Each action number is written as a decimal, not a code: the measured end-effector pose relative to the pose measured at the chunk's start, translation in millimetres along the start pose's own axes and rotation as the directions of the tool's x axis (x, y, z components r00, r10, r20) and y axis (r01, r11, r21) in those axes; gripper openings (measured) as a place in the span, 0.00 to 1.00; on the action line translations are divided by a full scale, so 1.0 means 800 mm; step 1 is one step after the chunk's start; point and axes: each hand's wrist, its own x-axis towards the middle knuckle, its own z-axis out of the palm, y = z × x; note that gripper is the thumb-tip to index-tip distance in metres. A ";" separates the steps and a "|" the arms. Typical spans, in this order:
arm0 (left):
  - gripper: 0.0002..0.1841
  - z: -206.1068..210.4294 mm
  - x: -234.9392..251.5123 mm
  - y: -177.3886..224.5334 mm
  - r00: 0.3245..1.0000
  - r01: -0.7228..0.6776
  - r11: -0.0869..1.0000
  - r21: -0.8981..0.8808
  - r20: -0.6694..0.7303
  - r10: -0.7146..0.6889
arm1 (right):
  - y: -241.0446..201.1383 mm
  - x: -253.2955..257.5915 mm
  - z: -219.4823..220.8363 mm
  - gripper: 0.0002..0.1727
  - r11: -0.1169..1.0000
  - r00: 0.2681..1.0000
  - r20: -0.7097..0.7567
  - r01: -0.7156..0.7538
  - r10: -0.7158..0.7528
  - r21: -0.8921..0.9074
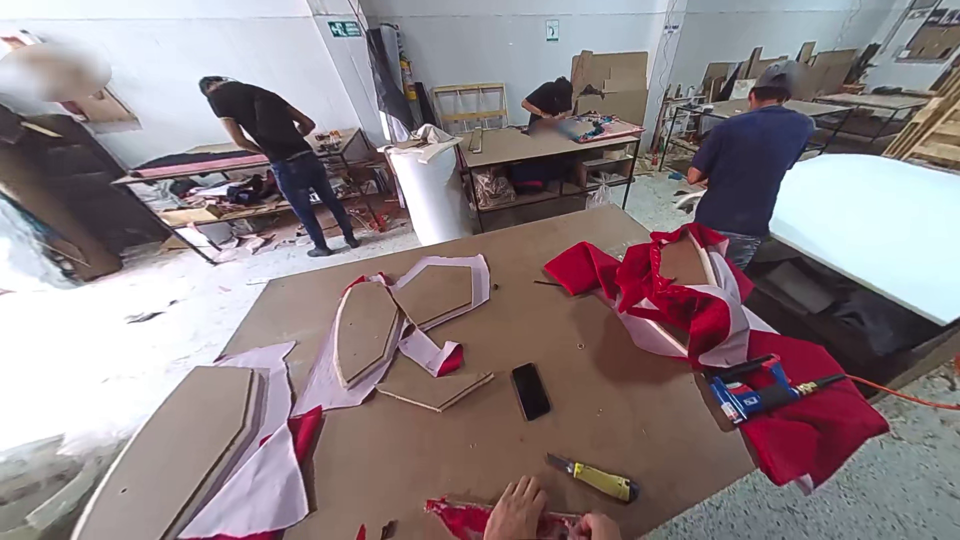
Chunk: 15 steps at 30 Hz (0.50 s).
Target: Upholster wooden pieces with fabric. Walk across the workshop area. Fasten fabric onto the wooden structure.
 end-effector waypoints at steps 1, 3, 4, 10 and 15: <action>0.34 -0.002 0.000 0.001 1.000 0.002 1.000 -0.004 0.005 -0.002 | -0.002 0.000 -0.004 0.13 1.000 1.000 0.024 -0.017 0.017 -0.004; 0.35 -0.005 0.001 0.002 1.000 0.016 1.000 -0.011 0.021 -0.016 | -0.005 -0.001 -0.016 0.14 0.998 0.995 0.075 -0.057 0.060 -0.040; 0.35 -0.004 0.001 0.002 0.999 0.022 1.000 -0.015 0.024 -0.022 | -0.004 0.000 -0.022 0.15 0.995 0.991 0.106 -0.075 0.082 -0.065; 0.36 0.000 0.003 0.000 1.000 0.024 1.000 -0.002 0.004 -0.024 | 0.013 0.009 -0.059 0.07 0.947 0.958 -0.274 0.011 0.081 0.321; 0.33 -0.004 0.000 0.006 0.998 0.061 0.997 -0.045 0.021 -0.060 | 0.010 0.014 -0.060 0.33 0.970 0.894 -0.441 0.169 -0.078 0.172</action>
